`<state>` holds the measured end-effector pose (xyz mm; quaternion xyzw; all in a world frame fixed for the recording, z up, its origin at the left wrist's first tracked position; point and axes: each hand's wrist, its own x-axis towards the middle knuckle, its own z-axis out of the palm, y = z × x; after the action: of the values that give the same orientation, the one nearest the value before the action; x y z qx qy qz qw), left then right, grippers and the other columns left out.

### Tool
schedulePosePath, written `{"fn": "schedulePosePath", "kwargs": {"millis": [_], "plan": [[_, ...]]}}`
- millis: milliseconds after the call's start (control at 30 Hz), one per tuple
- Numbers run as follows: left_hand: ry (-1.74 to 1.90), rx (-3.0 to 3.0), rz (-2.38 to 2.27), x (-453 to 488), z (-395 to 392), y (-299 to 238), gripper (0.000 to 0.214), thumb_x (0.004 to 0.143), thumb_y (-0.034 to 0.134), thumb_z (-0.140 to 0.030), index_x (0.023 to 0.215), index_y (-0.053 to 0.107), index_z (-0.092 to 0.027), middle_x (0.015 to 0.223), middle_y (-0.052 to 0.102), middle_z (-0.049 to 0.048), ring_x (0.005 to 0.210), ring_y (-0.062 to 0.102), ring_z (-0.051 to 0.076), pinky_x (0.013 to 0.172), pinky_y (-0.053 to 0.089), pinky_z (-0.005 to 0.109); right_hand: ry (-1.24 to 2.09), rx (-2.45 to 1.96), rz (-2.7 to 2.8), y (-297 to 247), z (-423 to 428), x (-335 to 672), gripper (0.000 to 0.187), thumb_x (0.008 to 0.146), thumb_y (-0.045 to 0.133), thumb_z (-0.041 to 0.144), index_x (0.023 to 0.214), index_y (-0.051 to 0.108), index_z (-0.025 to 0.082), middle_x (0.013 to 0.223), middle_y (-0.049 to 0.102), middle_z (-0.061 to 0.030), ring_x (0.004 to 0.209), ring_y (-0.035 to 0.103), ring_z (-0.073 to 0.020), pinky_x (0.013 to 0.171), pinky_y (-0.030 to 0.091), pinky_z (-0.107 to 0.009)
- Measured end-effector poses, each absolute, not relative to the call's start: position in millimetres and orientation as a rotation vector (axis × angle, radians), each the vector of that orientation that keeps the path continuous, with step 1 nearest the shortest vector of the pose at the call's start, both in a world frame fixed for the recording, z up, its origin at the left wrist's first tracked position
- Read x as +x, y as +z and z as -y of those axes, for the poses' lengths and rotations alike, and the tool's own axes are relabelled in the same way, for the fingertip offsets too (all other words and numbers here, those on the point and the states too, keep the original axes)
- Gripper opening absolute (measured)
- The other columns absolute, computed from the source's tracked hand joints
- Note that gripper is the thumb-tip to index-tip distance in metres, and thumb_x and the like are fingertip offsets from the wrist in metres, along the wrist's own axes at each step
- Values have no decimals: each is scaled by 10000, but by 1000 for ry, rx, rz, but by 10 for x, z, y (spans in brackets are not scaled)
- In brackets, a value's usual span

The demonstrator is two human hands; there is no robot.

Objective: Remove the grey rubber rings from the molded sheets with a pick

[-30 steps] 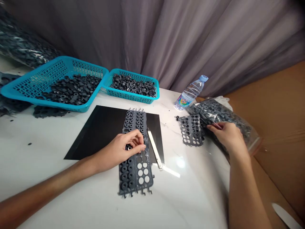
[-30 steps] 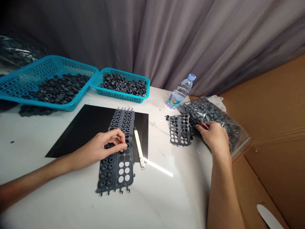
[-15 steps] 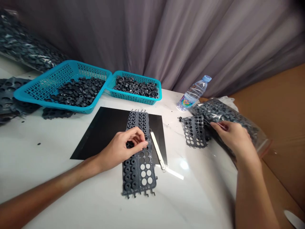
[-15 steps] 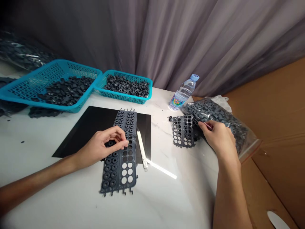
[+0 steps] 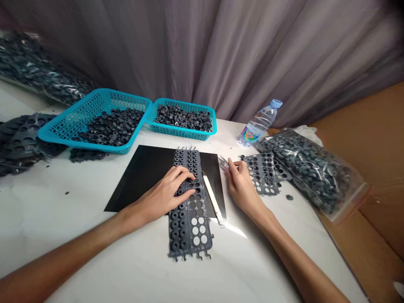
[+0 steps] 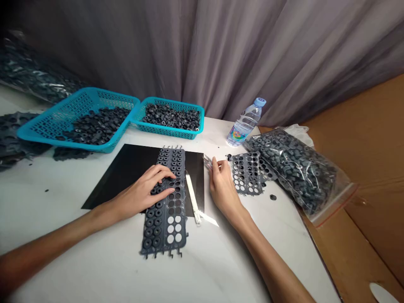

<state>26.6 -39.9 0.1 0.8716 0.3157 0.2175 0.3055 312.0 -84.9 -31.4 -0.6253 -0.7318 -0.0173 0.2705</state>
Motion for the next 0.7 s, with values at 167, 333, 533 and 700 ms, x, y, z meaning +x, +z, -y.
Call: {"fn": "schedulePosePath", "kwargs": {"millis": [167, 333, 533, 700], "plan": [[650, 2239, -868, 279, 317, -94, 170, 1031, 622, -339, 1185, 636, -267, 1218, 624, 29, 1180, 560, 241, 1087, 468, 455, -79, -1732, 1922, -389, 832, 3074, 440, 1082, 341, 257, 1474, 475, 111, 1116, 478, -173, 1037, 440, -313, 980, 469, -519], [664, 2246, -882, 304, 271, -168, 159, 1069, 548, -277, 1180, 661, -263, 1198, 631, 30, 1167, 568, 229, 1114, 435, 449, -74, -1769, 1899, -429, 818, 3042, 441, 1058, 351, 217, 1458, 500, 106, 1151, 467, -182, 1048, 419, -319, 999, 455, -534], [628, 2338, -875, 322, 317, -130, 209, 1092, 493, -232, 1244, 636, -253, 1230, 626, 36, 1193, 545, 228, 1123, 418, 437, -198, -1834, 1896, -325, 844, 2998, 447, 1060, 397, 268, 1454, 533, 106, 1188, 513, -206, 1078, 455, -347, 975, 459, -554], [624, 2351, -859, 320, 300, -125, 143, 1079, 528, -234, 1178, 630, -242, 1203, 631, 30, 1174, 547, 228, 1105, 419, 432, 236, -1615, 2113, -40, 964, 2861, 492, 1041, 557, 361, 1508, 487, 223, 1002, 631, -86, 967, 603, -271, 920, 505, -448]]}}
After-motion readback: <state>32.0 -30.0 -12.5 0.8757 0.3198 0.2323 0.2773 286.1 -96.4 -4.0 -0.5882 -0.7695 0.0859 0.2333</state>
